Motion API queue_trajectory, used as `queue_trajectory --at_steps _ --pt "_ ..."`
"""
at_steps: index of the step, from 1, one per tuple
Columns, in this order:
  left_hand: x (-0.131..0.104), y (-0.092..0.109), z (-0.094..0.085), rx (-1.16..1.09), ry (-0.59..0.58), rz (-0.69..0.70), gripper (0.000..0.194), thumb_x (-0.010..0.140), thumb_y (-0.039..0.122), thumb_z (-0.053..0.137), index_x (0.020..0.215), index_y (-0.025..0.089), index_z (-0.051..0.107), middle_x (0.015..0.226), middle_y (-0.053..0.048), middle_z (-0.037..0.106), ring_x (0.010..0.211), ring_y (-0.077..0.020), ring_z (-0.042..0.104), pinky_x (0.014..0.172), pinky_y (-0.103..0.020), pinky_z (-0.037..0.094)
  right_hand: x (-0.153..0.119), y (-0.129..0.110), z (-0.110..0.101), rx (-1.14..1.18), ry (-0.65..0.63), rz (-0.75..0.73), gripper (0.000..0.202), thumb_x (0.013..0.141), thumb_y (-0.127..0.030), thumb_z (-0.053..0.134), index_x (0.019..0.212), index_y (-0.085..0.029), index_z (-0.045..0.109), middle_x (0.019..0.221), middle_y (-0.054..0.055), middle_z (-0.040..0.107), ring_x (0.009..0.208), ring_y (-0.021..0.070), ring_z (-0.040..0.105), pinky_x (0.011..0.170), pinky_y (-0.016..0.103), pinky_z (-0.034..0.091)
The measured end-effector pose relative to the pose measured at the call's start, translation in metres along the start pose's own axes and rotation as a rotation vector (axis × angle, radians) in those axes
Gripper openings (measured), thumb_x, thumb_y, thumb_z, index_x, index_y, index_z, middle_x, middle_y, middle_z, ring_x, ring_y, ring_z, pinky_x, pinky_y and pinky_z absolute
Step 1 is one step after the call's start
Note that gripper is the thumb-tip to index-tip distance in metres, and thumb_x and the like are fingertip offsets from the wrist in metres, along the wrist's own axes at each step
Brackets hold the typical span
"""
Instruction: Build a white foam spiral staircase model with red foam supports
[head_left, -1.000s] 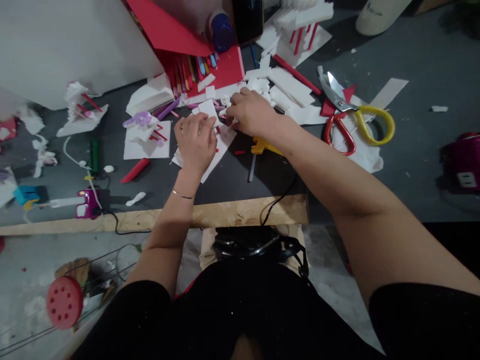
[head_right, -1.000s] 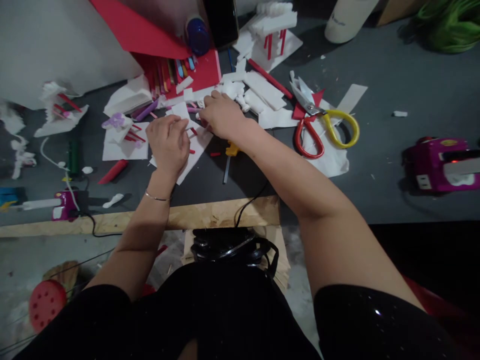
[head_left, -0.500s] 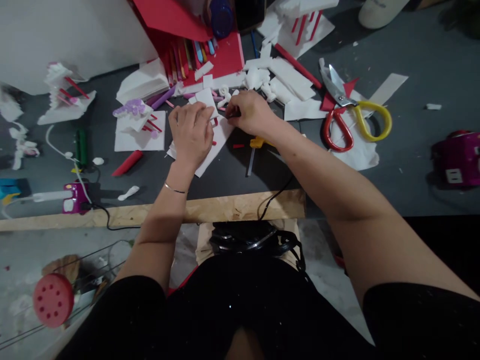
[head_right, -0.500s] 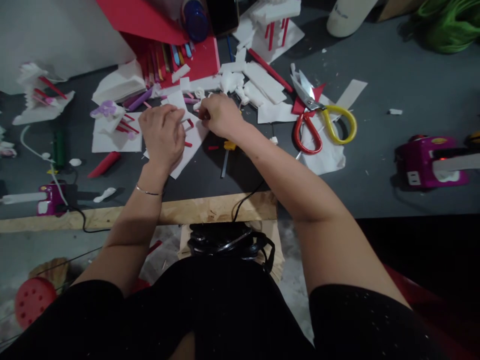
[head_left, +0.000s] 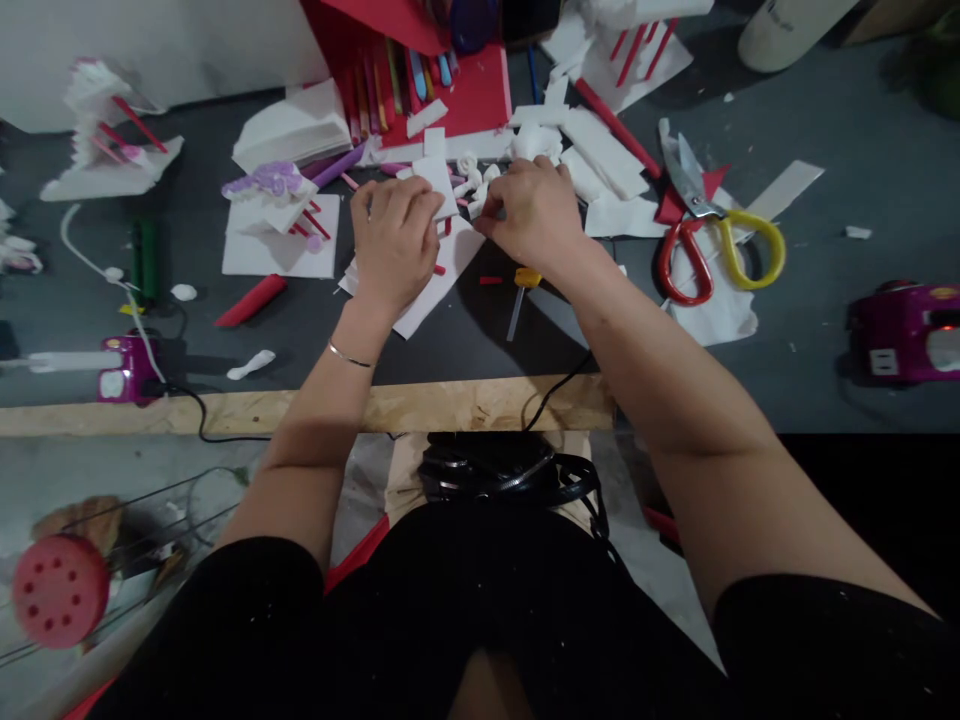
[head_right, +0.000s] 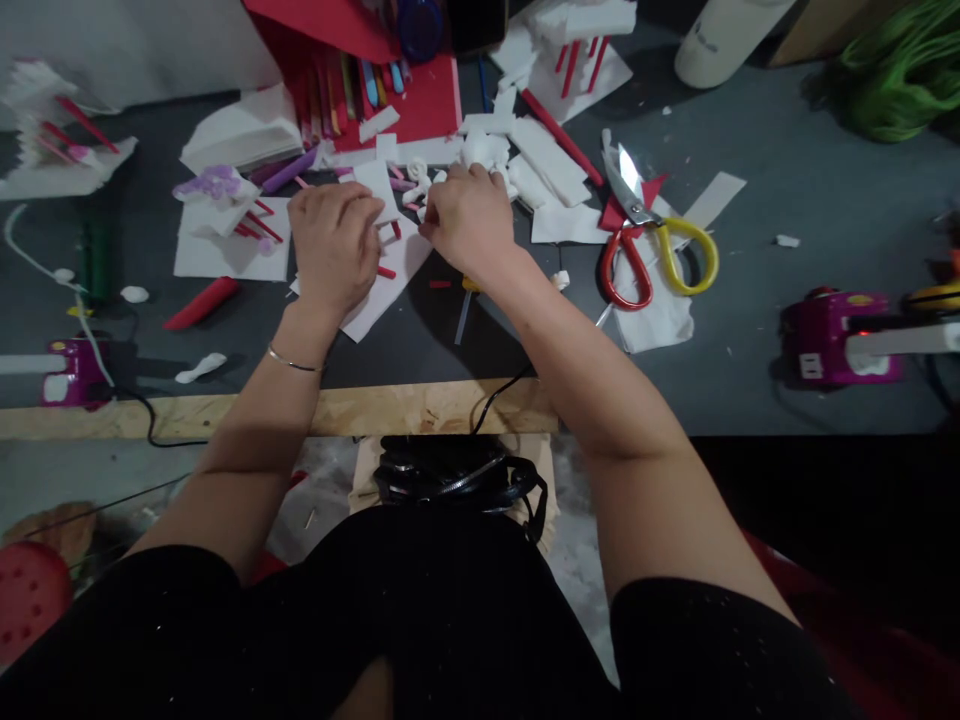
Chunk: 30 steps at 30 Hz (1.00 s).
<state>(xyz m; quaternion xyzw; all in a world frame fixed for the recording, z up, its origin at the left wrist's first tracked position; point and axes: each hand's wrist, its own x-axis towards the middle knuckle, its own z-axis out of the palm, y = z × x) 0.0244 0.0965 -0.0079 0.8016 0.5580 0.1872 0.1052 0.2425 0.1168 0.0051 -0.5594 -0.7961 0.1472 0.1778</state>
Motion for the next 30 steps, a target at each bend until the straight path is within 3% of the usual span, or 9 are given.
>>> queue_trajectory --at_steps 7,12,16,20,24,27,30 --pt "-0.006 0.014 -0.016 0.022 0.057 0.042 0.036 0.097 0.044 0.042 0.126 0.039 0.064 0.145 -0.004 0.065 0.138 -0.0351 0.054 0.124 -0.066 0.030 -0.040 -0.024 -0.013 -0.019 -0.088 -0.018 0.021 0.097 -0.030 0.054 0.103 -0.025 0.074 0.111 0.014 0.074 0.117 0.0364 0.060 0.097 0.054 0.044" --pt "-0.005 0.009 -0.019 -0.005 0.098 0.059 0.033 0.097 0.039 0.040 0.120 0.041 0.063 0.143 -0.004 0.066 0.138 -0.0331 0.056 0.123 -0.064 0.037 -0.050 -0.048 -0.001 -0.019 -0.162 0.011 0.024 0.095 -0.023 0.053 0.106 -0.022 0.074 0.116 0.015 0.074 0.113 0.0343 0.064 0.098 0.049 0.042" --pt "-0.005 0.004 -0.020 -0.054 0.169 0.080 0.032 0.099 0.037 0.036 0.117 0.034 0.062 0.141 -0.009 0.065 0.138 -0.0298 0.057 0.121 -0.055 0.044 -0.045 -0.063 0.013 -0.015 -0.152 0.050 0.027 0.097 -0.023 0.054 0.116 -0.022 0.073 0.119 0.013 0.076 0.114 0.0331 0.066 0.098 0.048 0.043" --pt "-0.010 -0.008 -0.023 -0.047 0.241 0.074 0.040 0.103 0.046 0.027 0.120 0.033 0.062 0.137 -0.011 0.065 0.137 -0.0277 0.058 0.121 -0.051 0.046 -0.040 -0.072 0.024 -0.011 -0.091 0.089 0.028 0.099 -0.023 0.054 0.122 -0.021 0.071 0.119 0.013 0.077 0.109 0.0316 0.069 0.097 0.047 0.045" --pt "-0.020 -0.026 -0.022 -0.052 0.191 0.032 0.057 0.102 0.065 0.023 0.134 0.036 0.060 0.149 -0.010 0.060 0.145 -0.0267 0.051 0.127 -0.051 0.039 -0.037 -0.078 0.029 -0.042 -0.094 0.095 0.027 0.099 -0.019 0.054 0.118 -0.017 0.072 0.120 0.016 0.075 0.103 0.0316 0.071 0.092 0.046 0.048" --pt "-0.026 -0.037 -0.016 -0.074 0.141 0.013 0.069 0.095 0.081 0.032 0.140 0.036 0.058 0.158 -0.011 0.054 0.151 -0.0302 0.047 0.130 -0.053 0.034 -0.035 -0.081 0.031 -0.069 -0.116 0.104 0.025 0.098 -0.017 0.053 0.113 -0.014 0.073 0.120 0.019 0.074 0.102 0.0320 0.071 0.086 0.044 0.050" --pt "-0.030 -0.043 -0.007 -0.114 0.122 -0.022 0.076 0.086 0.086 0.051 0.143 0.036 0.058 0.159 -0.011 0.053 0.154 -0.0350 0.042 0.131 -0.057 0.031 -0.036 -0.079 0.034 -0.077 -0.110 0.140 0.025 0.098 -0.018 0.053 0.114 -0.014 0.072 0.121 0.020 0.073 0.105 0.0333 0.070 0.085 0.044 0.050"
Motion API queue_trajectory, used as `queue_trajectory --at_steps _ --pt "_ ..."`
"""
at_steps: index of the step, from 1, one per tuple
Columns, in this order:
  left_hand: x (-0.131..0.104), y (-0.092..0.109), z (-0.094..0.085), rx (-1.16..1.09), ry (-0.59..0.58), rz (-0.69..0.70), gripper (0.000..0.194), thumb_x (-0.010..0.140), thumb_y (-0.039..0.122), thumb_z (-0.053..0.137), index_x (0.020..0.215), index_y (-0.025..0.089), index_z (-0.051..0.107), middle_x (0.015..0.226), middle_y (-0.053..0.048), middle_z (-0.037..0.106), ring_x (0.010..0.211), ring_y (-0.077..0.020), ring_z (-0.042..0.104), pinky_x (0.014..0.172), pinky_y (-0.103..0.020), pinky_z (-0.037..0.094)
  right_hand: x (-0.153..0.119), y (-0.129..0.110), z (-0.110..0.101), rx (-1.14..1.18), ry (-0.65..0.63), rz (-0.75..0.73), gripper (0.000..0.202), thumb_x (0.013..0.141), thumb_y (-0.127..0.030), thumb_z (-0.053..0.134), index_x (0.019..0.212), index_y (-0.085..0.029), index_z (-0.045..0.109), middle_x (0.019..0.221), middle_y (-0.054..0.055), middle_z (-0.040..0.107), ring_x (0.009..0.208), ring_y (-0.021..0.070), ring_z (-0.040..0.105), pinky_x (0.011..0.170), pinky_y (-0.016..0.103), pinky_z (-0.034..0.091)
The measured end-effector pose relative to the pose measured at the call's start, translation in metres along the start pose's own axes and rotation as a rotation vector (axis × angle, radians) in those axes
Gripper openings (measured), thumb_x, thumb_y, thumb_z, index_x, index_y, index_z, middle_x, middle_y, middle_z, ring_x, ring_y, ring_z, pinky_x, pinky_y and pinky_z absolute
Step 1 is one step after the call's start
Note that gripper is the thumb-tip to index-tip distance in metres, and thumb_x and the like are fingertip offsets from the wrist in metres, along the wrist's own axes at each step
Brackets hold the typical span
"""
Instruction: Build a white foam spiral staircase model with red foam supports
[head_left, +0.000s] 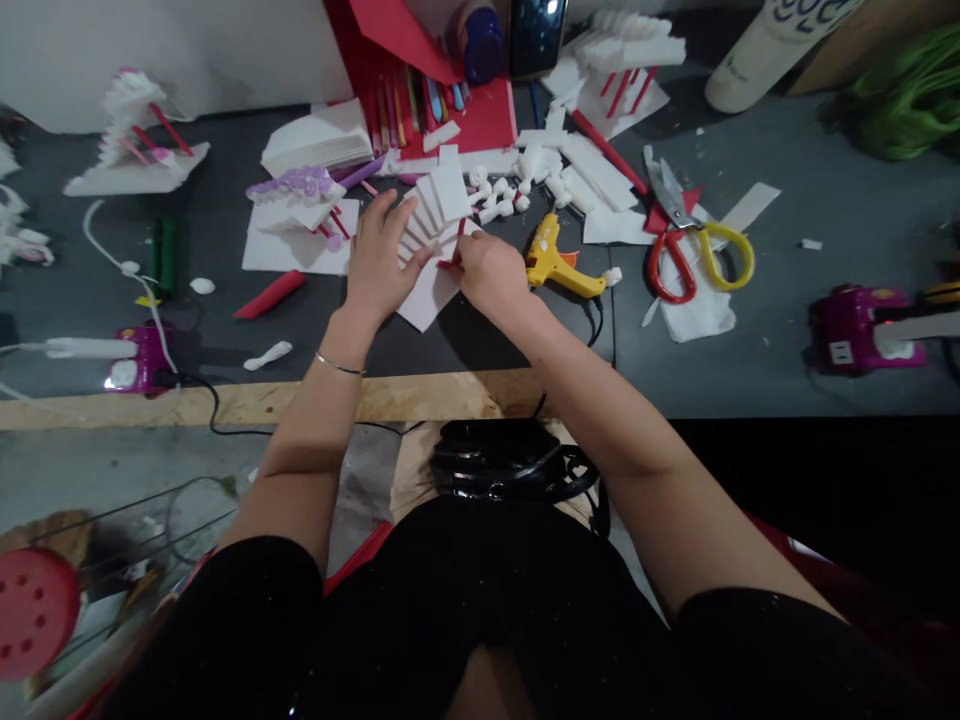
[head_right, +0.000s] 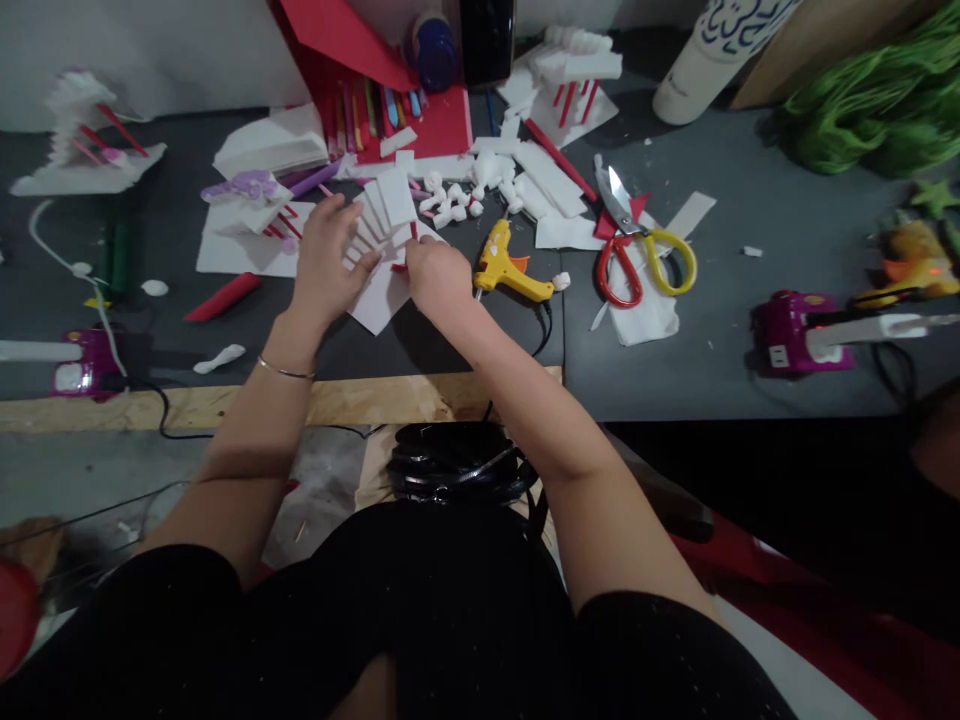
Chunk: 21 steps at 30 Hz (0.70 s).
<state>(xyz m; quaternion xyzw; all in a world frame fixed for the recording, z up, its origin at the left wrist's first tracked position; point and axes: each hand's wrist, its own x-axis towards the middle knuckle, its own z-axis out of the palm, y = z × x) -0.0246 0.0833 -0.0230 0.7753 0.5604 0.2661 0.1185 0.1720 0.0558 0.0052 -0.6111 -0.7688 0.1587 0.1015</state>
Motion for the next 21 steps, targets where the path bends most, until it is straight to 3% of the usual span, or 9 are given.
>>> queue_trajectory --at_steps 5,17,21 --pt "-0.005 -0.004 0.009 -0.059 -0.010 -0.016 0.081 0.078 0.083 0.067 0.145 0.038 0.056 0.159 -0.011 0.054 0.156 -0.0366 0.040 0.130 -0.058 0.033 0.003 0.009 0.005 0.041 0.032 0.057 0.031 0.096 -0.013 0.048 0.121 -0.012 0.067 0.118 0.021 0.073 0.108 0.0326 0.067 0.090 0.043 0.048" --pt "-0.005 -0.006 0.012 -0.057 -0.012 -0.003 0.074 0.085 0.074 0.066 0.147 0.035 0.054 0.161 -0.012 0.051 0.156 -0.0343 0.040 0.131 -0.056 0.032 0.021 0.008 0.012 0.126 0.084 0.021 0.030 0.089 -0.007 0.050 0.111 -0.016 0.068 0.119 0.015 0.074 0.107 0.0276 0.067 0.093 0.037 0.047" --pt "-0.005 -0.004 0.011 -0.057 -0.009 -0.002 0.071 0.087 0.072 0.066 0.147 0.037 0.054 0.160 -0.010 0.052 0.156 -0.0335 0.040 0.131 -0.056 0.033 0.023 0.010 0.017 0.176 0.106 0.007 0.036 0.090 -0.007 0.047 0.117 -0.019 0.067 0.115 0.012 0.077 0.107 0.0264 0.068 0.093 0.037 0.048"
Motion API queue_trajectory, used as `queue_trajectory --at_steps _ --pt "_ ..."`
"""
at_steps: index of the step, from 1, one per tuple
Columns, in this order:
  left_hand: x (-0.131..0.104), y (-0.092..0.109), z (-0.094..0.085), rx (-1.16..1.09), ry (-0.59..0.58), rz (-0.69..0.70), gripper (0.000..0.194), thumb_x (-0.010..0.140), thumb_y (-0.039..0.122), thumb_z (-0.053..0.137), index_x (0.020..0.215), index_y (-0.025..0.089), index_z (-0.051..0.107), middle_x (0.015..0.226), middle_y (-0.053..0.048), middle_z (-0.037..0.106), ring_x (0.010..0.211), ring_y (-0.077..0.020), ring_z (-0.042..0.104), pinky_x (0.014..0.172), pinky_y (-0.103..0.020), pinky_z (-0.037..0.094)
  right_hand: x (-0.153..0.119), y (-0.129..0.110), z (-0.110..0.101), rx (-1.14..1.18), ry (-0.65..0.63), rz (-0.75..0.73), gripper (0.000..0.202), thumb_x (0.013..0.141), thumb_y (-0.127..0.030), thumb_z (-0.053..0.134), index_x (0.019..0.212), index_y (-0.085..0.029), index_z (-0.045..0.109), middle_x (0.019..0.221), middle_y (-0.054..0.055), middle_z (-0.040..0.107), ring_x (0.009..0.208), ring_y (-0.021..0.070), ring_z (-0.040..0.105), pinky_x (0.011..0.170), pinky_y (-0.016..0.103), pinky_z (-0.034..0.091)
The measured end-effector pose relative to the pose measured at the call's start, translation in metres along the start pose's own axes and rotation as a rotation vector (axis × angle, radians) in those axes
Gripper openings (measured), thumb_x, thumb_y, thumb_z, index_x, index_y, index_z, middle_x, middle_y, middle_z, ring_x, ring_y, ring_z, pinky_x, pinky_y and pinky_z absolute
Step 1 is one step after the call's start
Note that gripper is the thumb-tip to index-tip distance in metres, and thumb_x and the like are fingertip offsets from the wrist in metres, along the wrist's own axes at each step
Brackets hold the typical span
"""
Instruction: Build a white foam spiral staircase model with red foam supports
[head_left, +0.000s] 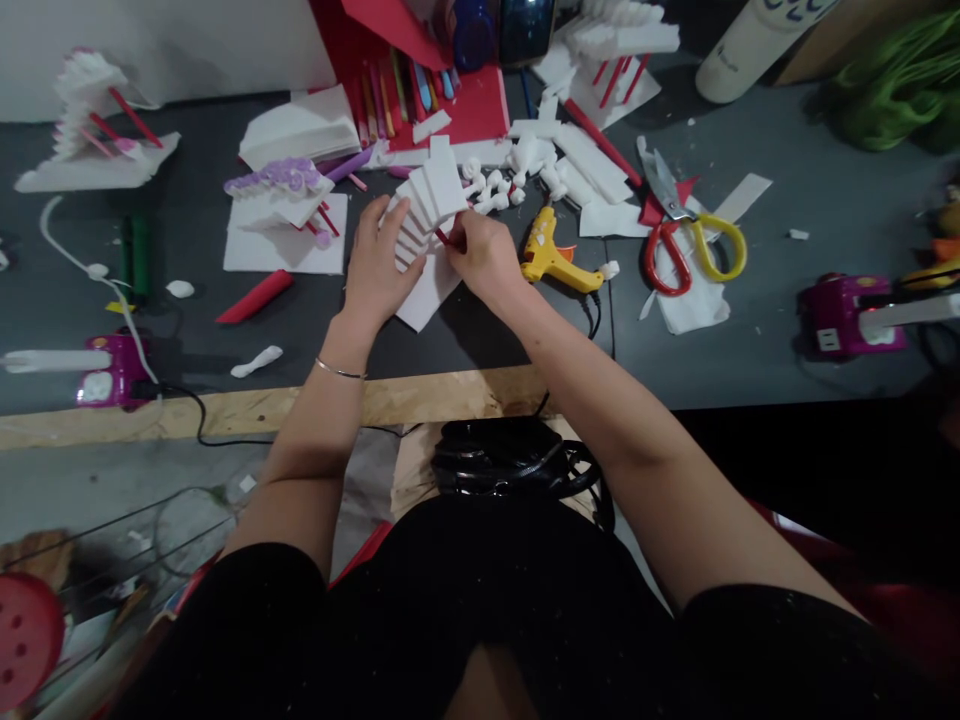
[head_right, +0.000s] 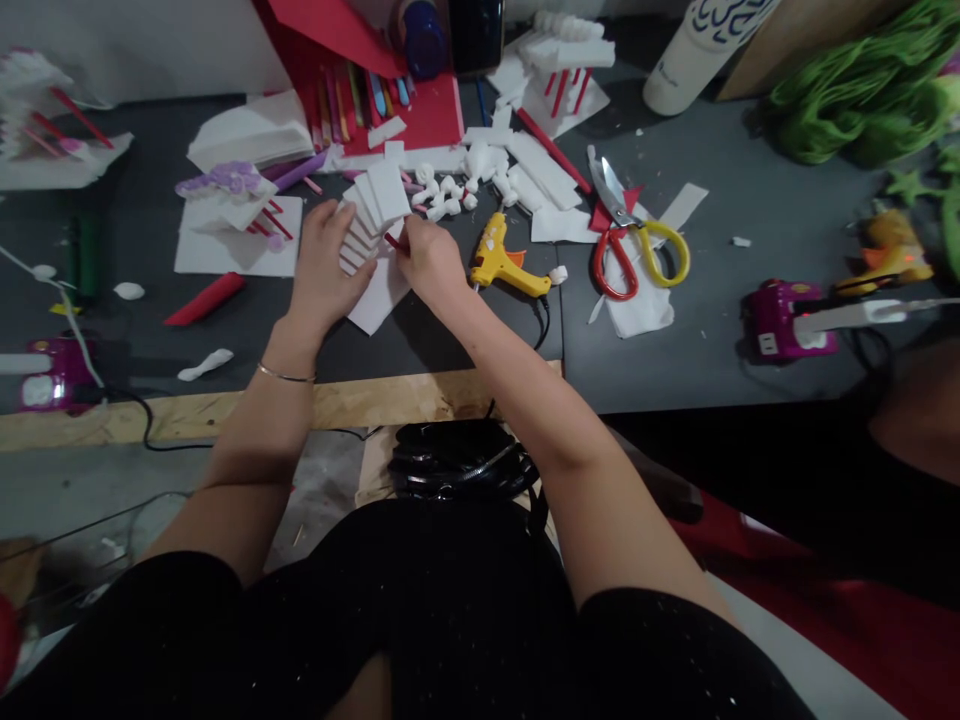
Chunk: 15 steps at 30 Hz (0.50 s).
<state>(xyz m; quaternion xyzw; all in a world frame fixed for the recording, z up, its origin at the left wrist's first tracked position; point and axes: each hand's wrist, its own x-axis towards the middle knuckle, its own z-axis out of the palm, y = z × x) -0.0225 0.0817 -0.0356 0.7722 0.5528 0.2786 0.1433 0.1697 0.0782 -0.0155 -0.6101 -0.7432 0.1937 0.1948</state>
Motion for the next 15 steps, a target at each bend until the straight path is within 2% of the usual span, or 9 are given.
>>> queue_trajectory --at_steps 3,7,11,15 --pt "0.000 0.000 0.000 -0.003 -0.002 0.000 0.069 0.087 0.070 0.067 0.147 0.039 0.054 0.159 -0.009 0.053 0.156 -0.0335 0.039 0.132 -0.057 0.031 -0.001 -0.001 0.000 -0.001 0.003 0.001 0.038 0.093 -0.007 0.045 0.122 -0.019 0.067 0.119 0.012 0.077 0.108 0.0245 0.068 0.095 0.035 0.048" --pt "0.001 -0.009 0.003 -0.067 -0.008 0.009 0.070 0.086 0.070 0.069 0.147 0.038 0.054 0.159 -0.009 0.052 0.158 -0.0346 0.036 0.133 -0.057 0.029 -0.005 -0.005 0.000 -0.012 -0.014 0.041 0.033 0.097 -0.012 0.045 0.117 -0.020 0.070 0.120 0.011 0.076 0.112 0.0243 0.069 0.095 0.035 0.049" --pt "0.002 -0.020 0.008 -0.202 0.004 0.038 0.074 0.082 0.070 0.075 0.144 0.034 0.057 0.158 -0.011 0.052 0.159 -0.0376 0.034 0.133 -0.058 0.026 -0.008 -0.008 0.004 0.013 0.066 0.122 0.029 0.100 -0.018 0.046 0.112 -0.020 0.073 0.115 0.007 0.077 0.110 0.0244 0.070 0.093 0.036 0.051" --pt "0.003 -0.024 0.011 -0.201 0.029 0.071 0.071 0.083 0.066 0.076 0.145 0.036 0.057 0.157 -0.010 0.053 0.157 -0.0377 0.036 0.133 -0.059 0.027 -0.007 -0.011 0.002 0.012 0.086 0.168 0.025 0.101 -0.024 0.051 0.109 -0.023 0.075 0.117 0.005 0.077 0.107 0.0236 0.070 0.092 0.036 0.053"
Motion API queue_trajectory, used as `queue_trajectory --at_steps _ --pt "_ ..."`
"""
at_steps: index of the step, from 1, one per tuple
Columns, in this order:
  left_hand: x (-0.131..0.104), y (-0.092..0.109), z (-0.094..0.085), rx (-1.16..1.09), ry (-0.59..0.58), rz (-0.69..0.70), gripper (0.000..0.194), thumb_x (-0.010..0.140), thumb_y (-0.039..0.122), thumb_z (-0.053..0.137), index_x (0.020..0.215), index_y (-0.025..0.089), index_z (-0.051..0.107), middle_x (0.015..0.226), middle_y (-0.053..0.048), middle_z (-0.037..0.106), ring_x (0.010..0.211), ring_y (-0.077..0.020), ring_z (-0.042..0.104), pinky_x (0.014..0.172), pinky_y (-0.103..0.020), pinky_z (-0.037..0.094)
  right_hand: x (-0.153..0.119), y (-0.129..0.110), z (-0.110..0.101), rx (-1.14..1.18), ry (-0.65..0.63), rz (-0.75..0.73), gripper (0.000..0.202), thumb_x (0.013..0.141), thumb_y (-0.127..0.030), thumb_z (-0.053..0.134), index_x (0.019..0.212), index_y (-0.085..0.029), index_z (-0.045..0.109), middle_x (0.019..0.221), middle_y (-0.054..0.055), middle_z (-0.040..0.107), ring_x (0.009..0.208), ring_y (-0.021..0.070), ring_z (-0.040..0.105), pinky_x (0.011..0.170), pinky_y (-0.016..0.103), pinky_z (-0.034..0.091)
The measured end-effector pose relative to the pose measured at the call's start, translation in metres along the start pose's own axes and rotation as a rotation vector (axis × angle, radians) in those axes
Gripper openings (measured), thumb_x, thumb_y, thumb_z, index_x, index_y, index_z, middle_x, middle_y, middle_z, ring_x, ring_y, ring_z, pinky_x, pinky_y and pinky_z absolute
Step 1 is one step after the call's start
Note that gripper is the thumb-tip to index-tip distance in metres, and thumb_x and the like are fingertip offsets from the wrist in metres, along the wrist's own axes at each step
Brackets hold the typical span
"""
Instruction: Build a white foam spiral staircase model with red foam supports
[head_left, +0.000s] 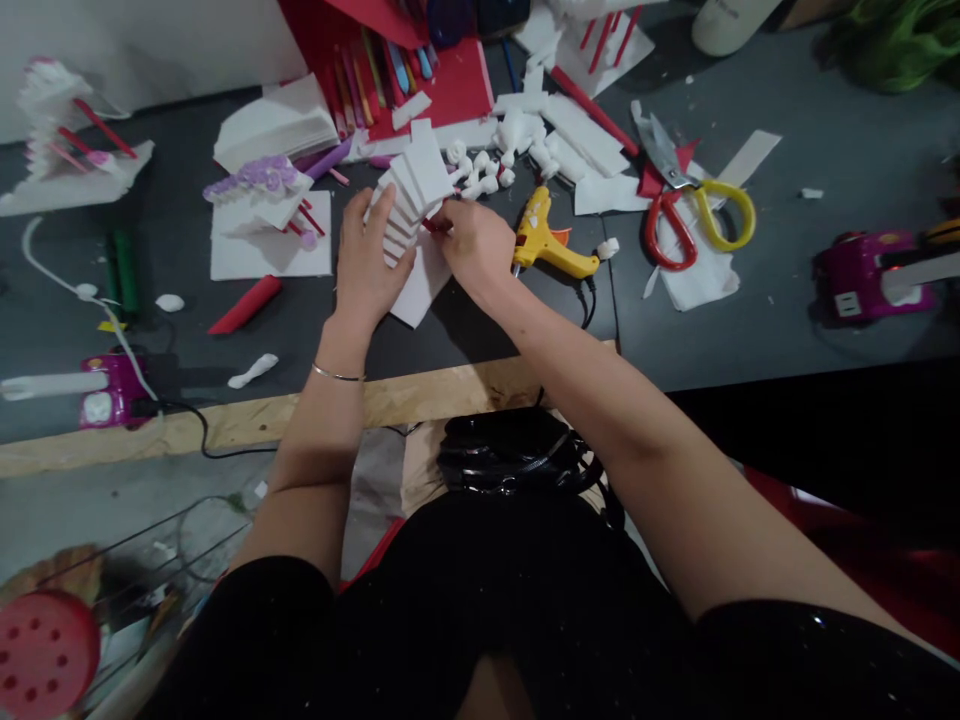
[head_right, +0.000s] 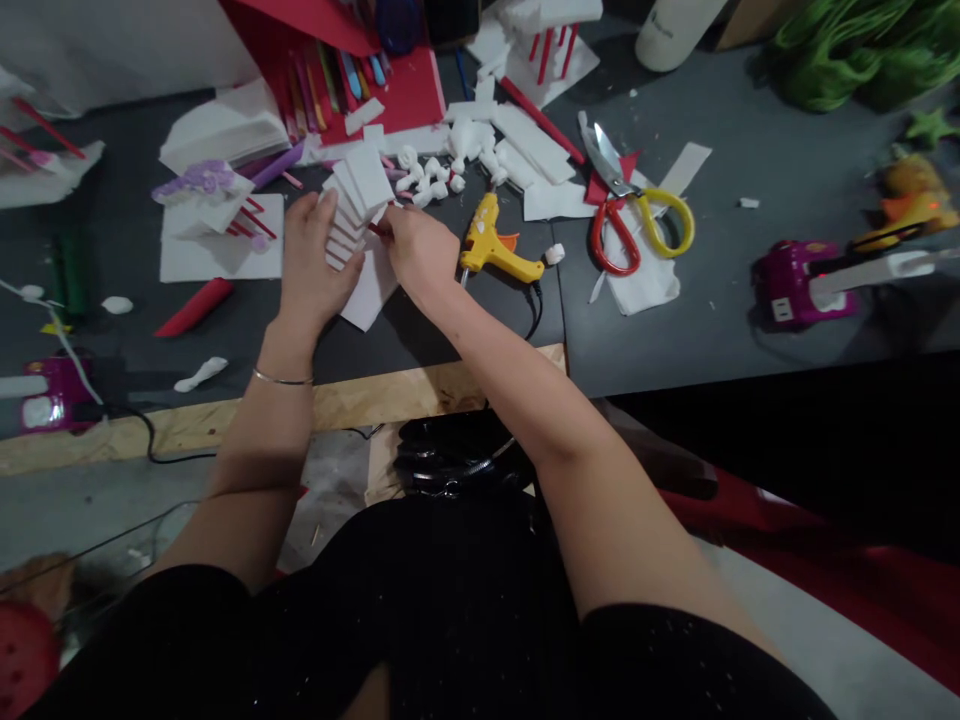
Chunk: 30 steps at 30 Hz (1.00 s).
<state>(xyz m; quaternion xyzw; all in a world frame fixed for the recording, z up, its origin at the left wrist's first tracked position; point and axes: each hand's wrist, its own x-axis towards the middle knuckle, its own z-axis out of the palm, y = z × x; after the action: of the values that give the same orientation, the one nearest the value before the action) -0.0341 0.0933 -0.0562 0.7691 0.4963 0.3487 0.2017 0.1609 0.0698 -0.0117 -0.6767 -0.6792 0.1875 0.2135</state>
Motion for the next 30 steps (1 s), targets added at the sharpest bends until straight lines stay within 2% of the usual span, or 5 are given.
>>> queue_trajectory --at_steps 8,23,28,30 --pt "0.002 0.006 -0.002 0.032 -0.042 -0.002 0.066 0.087 0.063 0.073 0.146 0.037 0.058 0.158 -0.010 0.051 0.160 -0.0389 0.031 0.132 -0.062 0.029 0.007 -0.006 -0.006 -0.015 -0.051 0.061 0.028 0.099 -0.029 0.054 0.115 -0.026 0.077 0.116 0.006 0.079 0.114 0.0313 0.071 0.092 0.044 0.055" --pt "0.002 0.008 -0.001 0.089 -0.075 -0.013 0.069 0.087 0.065 0.072 0.147 0.036 0.058 0.161 -0.010 0.049 0.159 -0.0396 0.033 0.133 -0.063 0.025 0.005 -0.007 -0.005 0.018 -0.076 0.092 0.028 0.101 -0.030 0.055 0.118 -0.026 0.077 0.119 0.006 0.077 0.115 0.0286 0.070 0.094 0.043 0.056" --pt "0.001 0.004 0.001 0.126 -0.079 -0.008 0.070 0.090 0.065 0.069 0.151 0.036 0.054 0.165 -0.007 0.045 0.159 -0.0368 0.032 0.133 -0.062 0.024 -0.003 -0.003 -0.008 0.015 -0.075 0.043 0.031 0.099 -0.021 0.055 0.122 -0.023 0.076 0.121 0.006 0.077 0.117 0.0265 0.069 0.100 0.042 0.054" --pt "0.001 0.004 0.001 0.166 -0.094 -0.015 0.074 0.090 0.066 0.067 0.154 0.032 0.050 0.168 -0.008 0.041 0.160 -0.0363 0.031 0.133 -0.062 0.023 -0.009 0.005 -0.014 0.003 -0.060 -0.017 0.032 0.097 -0.018 0.055 0.121 -0.022 0.075 0.121 0.007 0.077 0.118 0.0258 0.069 0.101 0.040 0.053"
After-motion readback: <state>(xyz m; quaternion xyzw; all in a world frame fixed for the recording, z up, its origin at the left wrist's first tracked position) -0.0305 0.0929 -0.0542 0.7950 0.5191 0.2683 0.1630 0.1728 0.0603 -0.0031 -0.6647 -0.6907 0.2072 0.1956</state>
